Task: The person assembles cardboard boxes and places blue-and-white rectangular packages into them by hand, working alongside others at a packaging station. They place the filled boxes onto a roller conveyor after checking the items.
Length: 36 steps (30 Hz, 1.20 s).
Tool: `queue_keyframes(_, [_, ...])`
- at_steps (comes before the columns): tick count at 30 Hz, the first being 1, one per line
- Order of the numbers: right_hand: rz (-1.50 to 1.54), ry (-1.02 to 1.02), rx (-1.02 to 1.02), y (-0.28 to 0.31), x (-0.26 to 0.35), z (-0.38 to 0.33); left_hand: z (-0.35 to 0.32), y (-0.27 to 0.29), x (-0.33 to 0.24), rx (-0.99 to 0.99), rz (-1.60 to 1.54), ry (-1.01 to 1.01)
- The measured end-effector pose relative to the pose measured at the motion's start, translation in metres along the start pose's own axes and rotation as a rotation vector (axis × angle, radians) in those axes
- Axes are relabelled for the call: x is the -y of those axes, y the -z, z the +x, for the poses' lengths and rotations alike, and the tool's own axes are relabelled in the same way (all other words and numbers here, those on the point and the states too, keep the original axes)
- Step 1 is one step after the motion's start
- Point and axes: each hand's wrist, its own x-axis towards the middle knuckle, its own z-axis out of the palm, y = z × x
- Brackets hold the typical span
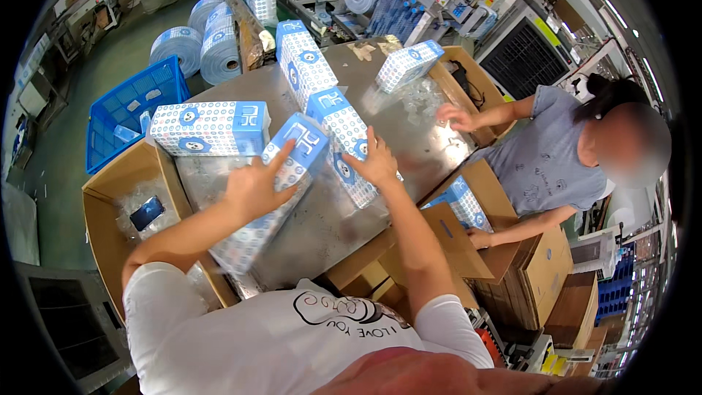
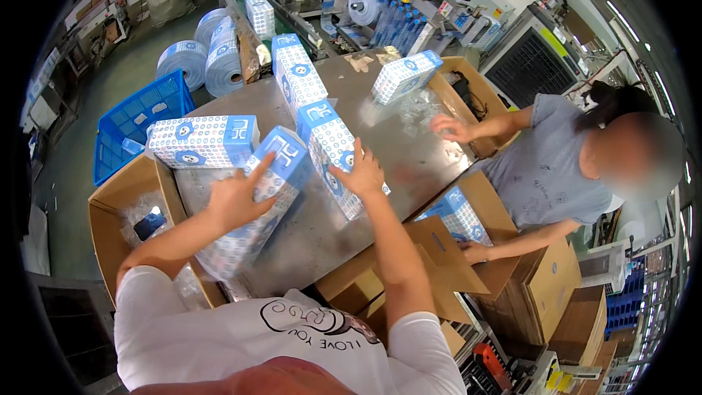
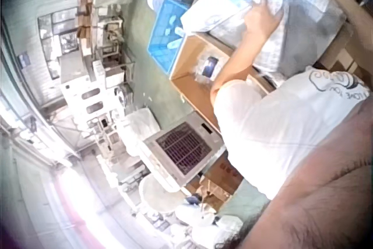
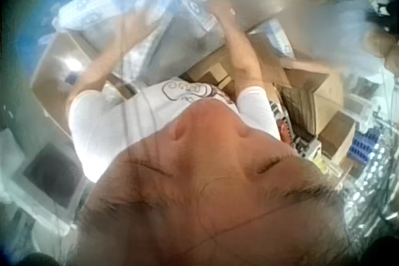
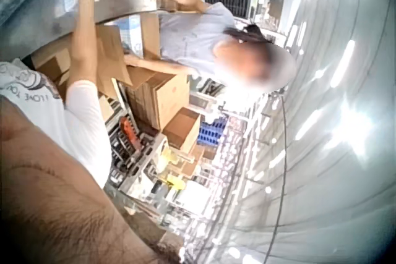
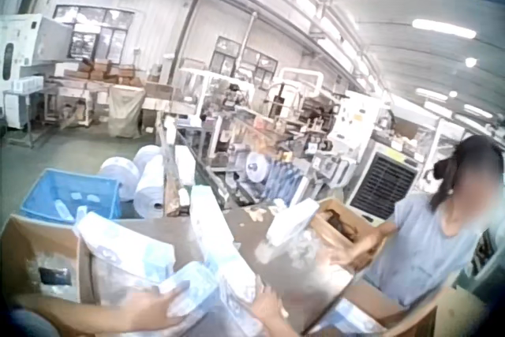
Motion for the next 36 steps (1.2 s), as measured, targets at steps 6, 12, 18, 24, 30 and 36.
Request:
queue_keyframes(6, [-0.083, -0.145, 0.118, -0.036, 0.031, 0.008, 0.024, -0.055, 0.059, 0.153, 0.464, -0.16])
queue_keyframes(12, [0.029, -0.264, 0.243, -0.018, 0.028, 0.012, 0.061, -0.075, 0.061, -0.047, 0.138, -1.432])
queue_keyframes(18, [0.437, -0.036, 0.05, 0.086, -0.041, -0.036, 0.063, -0.065, -0.016, -0.003, -0.149, -1.212])
queue_keyframes(24, [0.678, 0.067, -0.03, 0.225, -0.109, -0.192, 0.005, -0.024, -0.172, -0.085, -0.395, -1.07])
queue_keyframes(30, [0.433, -0.08, 0.12, 0.169, -0.165, -0.364, -0.068, -0.153, -0.32, 0.198, -0.204, -1.25])
queue_keyframes(36, [0.151, -0.196, 0.351, -0.085, -0.18, -0.446, -0.097, -0.414, -0.29, 0.434, 0.003, -1.569])
